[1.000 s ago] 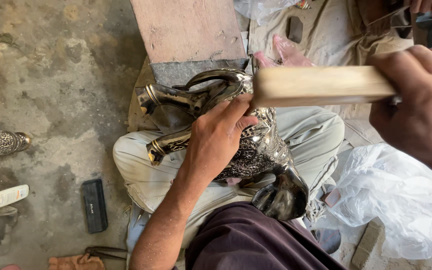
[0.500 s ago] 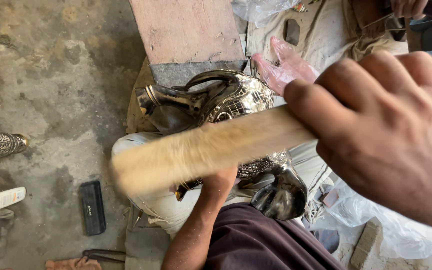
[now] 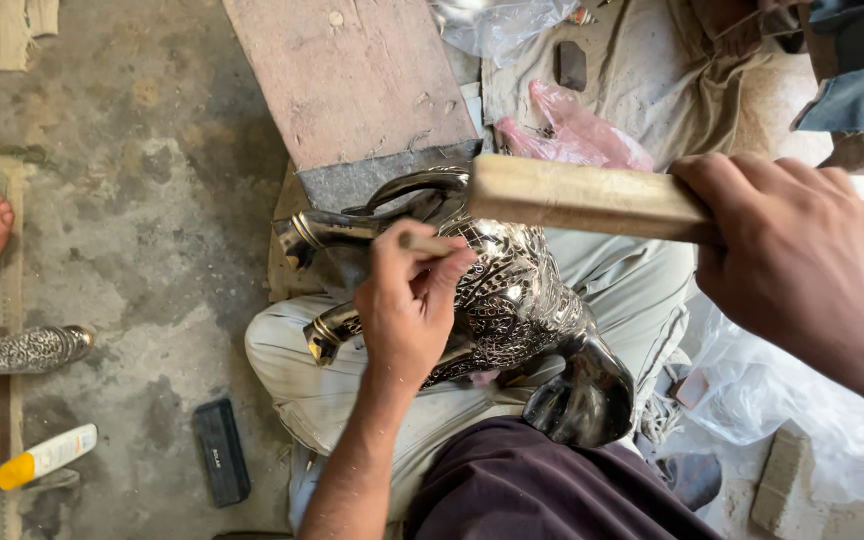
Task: The person uses a small metal punch and a wooden mallet to engrave intricate patterns onto a silver-colored metal elephant figurine. They repeatedly position the punch on the surface and strike it with the mallet to create detailed designs.
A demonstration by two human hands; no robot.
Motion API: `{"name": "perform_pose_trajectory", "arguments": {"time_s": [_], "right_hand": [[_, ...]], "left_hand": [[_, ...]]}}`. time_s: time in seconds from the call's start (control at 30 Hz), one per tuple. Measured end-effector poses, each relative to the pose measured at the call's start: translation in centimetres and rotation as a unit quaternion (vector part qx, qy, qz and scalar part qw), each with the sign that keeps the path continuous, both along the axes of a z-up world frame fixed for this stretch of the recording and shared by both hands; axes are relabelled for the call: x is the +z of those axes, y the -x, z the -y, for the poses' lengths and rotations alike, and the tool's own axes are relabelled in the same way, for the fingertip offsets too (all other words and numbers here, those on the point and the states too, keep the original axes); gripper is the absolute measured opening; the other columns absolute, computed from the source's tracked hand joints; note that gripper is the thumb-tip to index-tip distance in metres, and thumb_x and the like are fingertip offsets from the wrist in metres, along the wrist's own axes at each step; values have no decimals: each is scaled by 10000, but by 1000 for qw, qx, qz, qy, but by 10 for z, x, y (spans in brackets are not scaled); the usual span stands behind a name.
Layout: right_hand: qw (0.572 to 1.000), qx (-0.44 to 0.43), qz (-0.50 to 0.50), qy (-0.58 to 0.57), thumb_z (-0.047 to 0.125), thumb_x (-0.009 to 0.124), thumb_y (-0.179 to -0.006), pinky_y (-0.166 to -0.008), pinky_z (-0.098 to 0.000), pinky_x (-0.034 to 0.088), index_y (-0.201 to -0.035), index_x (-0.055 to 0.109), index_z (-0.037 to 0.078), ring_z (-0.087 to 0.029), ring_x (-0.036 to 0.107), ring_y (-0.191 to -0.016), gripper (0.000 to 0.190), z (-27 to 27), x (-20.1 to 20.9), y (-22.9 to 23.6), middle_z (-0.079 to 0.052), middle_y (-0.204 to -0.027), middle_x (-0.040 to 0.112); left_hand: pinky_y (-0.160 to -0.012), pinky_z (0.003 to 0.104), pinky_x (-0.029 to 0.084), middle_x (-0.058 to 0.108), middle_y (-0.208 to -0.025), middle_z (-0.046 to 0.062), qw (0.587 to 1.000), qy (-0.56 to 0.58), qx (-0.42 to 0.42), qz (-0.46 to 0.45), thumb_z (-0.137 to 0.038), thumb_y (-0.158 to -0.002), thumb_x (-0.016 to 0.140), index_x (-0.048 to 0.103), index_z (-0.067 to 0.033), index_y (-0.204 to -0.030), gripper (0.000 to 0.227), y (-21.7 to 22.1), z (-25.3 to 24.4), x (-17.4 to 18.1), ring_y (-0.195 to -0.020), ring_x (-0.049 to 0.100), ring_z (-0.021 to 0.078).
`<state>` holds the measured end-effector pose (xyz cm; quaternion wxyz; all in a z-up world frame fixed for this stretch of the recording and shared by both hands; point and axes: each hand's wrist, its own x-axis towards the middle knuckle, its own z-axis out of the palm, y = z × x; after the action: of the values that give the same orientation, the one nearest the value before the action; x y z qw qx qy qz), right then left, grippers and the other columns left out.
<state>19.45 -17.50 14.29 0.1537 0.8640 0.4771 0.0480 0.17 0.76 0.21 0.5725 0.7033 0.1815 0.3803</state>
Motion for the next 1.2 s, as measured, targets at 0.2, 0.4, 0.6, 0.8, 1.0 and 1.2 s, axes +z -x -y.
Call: {"name": "perform_pose_trajectory", "arguments": {"time_s": [0.2,0.4,0.6,0.8,1.0,1.2], "right_hand": [[1000,-9,14,-3,171,611,-939,-698,-375,509,-1205,682,156,-205,639,-697,275,17,-44,-18,-48,-849,700],[965,1,-156,-213,136,710,-999,-839,-395,561,-1149,617,85,-208,684,-882,183,20,-1,-25,-72,-979,687],[991,97,89,-24,82,766,-856,-824,-383,569,-1132,733,109,-219,683,-811,280,8,21,-13,-68,-866,708],[996,63,47,-42,93,778,-918,-778,-353,520,-1123,706,61,-198,610,-739,219,3,18,-14,-79,-869,675],[967,8,-121,-226,131,781,-910,-795,-375,531,-1201,628,37,-201,644,-896,343,5,23,-5,-103,-968,688],[995,64,50,-50,86,832,-773,-826,-388,559,-1059,710,81,-233,687,-862,311,-2,19,-8,-90,-893,690]], "left_hand": [[-714,333,593,726,-1015,73,976,-187,-106,-44,-197,-983,759,586,-92,-1247,332,-9,-23,21,-908,740,184],[-649,309,622,712,-976,54,973,-179,-123,-72,-234,-1023,720,555,-118,-1259,310,-10,-22,10,-850,754,177],[-690,326,618,712,-1011,82,971,-184,-133,-71,-246,-1035,676,557,-86,-1319,347,-8,-22,14,-908,752,212],[-658,334,606,707,-945,63,968,-186,-146,-86,-271,-1038,662,599,-89,-1288,315,-11,-25,18,-846,744,195],[-649,312,592,706,-975,57,975,-152,-140,-82,-264,-1060,671,549,-75,-1203,267,-10,-24,20,-824,732,157],[-657,298,607,701,-950,46,975,-152,-143,-79,-257,-1053,676,561,-73,-1227,278,-10,-24,22,-850,743,146]]}}
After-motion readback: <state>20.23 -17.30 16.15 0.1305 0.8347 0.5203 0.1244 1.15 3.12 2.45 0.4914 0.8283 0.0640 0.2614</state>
